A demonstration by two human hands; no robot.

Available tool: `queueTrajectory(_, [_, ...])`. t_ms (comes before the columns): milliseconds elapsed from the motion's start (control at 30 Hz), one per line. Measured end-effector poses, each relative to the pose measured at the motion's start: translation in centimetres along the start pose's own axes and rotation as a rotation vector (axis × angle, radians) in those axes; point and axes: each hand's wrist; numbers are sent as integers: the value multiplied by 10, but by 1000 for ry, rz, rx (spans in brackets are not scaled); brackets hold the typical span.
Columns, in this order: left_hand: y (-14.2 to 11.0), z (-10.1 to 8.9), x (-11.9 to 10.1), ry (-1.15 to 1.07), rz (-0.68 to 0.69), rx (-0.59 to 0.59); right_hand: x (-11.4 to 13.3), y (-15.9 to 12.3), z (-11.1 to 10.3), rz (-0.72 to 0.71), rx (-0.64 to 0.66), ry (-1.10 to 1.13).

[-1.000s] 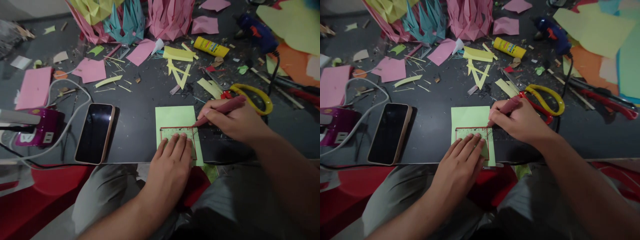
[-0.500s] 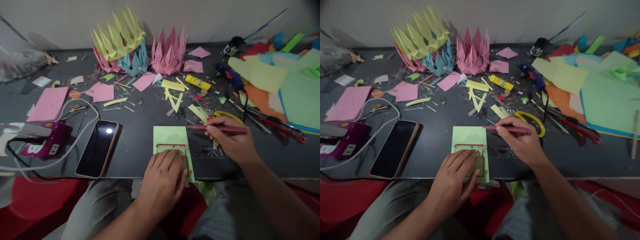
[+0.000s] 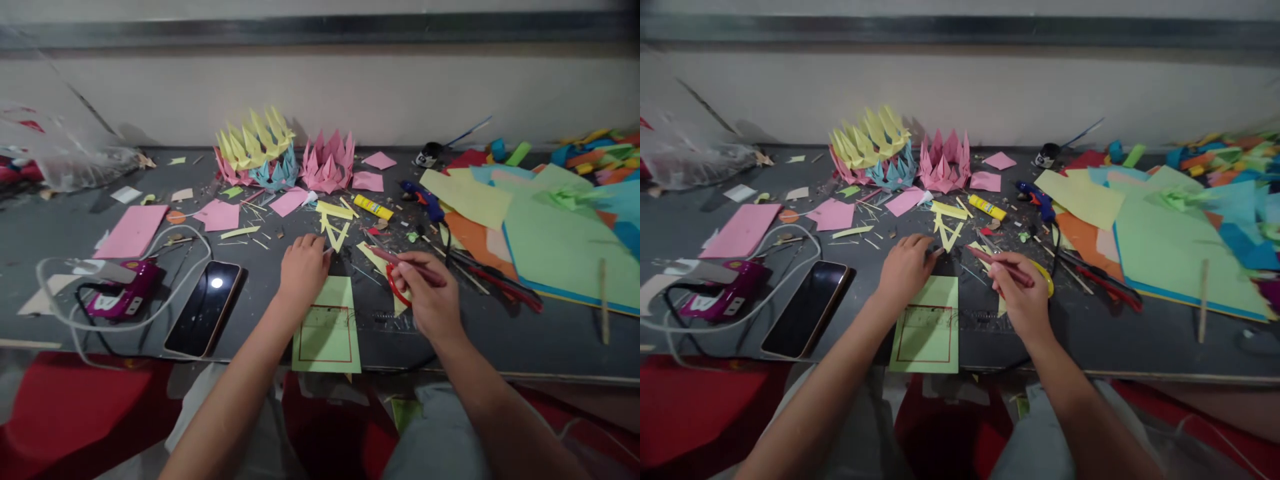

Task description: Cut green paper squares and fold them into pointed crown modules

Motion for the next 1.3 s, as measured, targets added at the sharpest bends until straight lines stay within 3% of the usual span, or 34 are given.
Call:
queueTrajectory(133, [17,11,0,8,80,48,-1,2,-12,32,85,33])
queueTrajectory(300, [15,13,4,-142,53,20,2,1,-21,63,147,28])
queueTrajectory(367, [11,11,2,-498,-24,-36,4,1,-21,69,160,-24])
queueTrajectory(467, [3,8,-3,-1232,-174,-82,9,-2,-17,67,223,-76])
queueTrajectory(533, [-2,6,-6,-1515,-245,-58,14,-4,-14,58,259,-95])
queueTrajectory(600, [-5,5,-8,-1651,-295,-30,16,-6,-12,33,282,-113])
queueTrajectory(767, [-7,4,-11,-1700,-322,26,16,-7,-10,-23,300,-146])
queueTrajectory(1100, [-12,-1,-7,-1513,-244,30,16,-8,-14,-73,251,-181])
queueTrajectory(1300, [-17,-2,-9,-1419,-94,165,15,-8,-11,-20,330,-165])
Point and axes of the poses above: each hand's wrist, its own y-axis towards the middle knuckle, its own z-axis out of the palm, x = y × z, and after that the axes turned 4 degrees about x, right-handed
